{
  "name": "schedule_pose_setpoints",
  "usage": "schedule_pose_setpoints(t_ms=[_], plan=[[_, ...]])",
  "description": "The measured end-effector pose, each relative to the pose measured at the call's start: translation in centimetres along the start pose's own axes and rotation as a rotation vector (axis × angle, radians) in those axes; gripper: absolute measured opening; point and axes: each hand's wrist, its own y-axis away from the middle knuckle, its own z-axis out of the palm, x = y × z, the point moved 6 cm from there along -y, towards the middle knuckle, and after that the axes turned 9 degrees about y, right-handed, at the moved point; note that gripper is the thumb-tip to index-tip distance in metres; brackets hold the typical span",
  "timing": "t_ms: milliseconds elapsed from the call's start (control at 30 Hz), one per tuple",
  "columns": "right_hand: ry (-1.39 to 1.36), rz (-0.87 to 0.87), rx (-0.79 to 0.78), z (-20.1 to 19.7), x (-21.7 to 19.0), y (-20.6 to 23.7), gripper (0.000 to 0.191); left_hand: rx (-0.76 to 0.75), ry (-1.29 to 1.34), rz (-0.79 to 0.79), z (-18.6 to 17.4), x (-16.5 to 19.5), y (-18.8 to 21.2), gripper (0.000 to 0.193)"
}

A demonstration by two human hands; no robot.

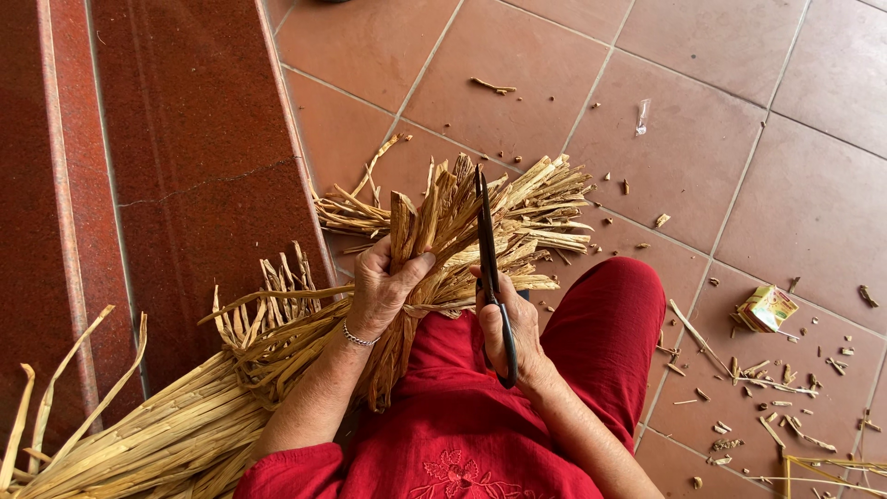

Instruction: The person sits on a tiled floor and uses large shears to trim the ends of bundles of dried plant stalks. They repeatedly cut the stalks to a uniform length, then trim the edges of a woven mat made from similar material.

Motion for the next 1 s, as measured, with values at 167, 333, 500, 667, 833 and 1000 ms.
schedule_pose_setpoints(t_ms=[167,333,500,667,833,1000], plan=[[-0.001,0.027,0.002,0.1,-0.2,-0.2,0.077,-0.021,0.017,-0.003,0.0,0.7,0.0,0.016],[0.014,-0.002,0.016,0.0,0.2,-0.1,0.072,-0.023,0.054,-0.021,0.0,0.7,-0.1,0.015],[-0.011,0.011,0.022,0.1,0.8,-0.2,0.065,-0.017,0.027,0.009,-0.1,0.7,-0.3,0.015],[-0.050,-0.018,0.098,-1.0,-0.6,0.2,0.067,0.021,0.006,-0.061,-0.4,0.9,-0.2,0.022],[-0.085,-0.053,-0.030,-1.1,-2.2,0.5,0.069,-0.036,0.137,0.023,0.2,2.2,-0.2,0.023],[-0.047,0.028,-0.032,-1.3,-2.8,-0.5,0.073,-0.032,0.091,0.052,0.6,3.6,-0.5,0.024]])
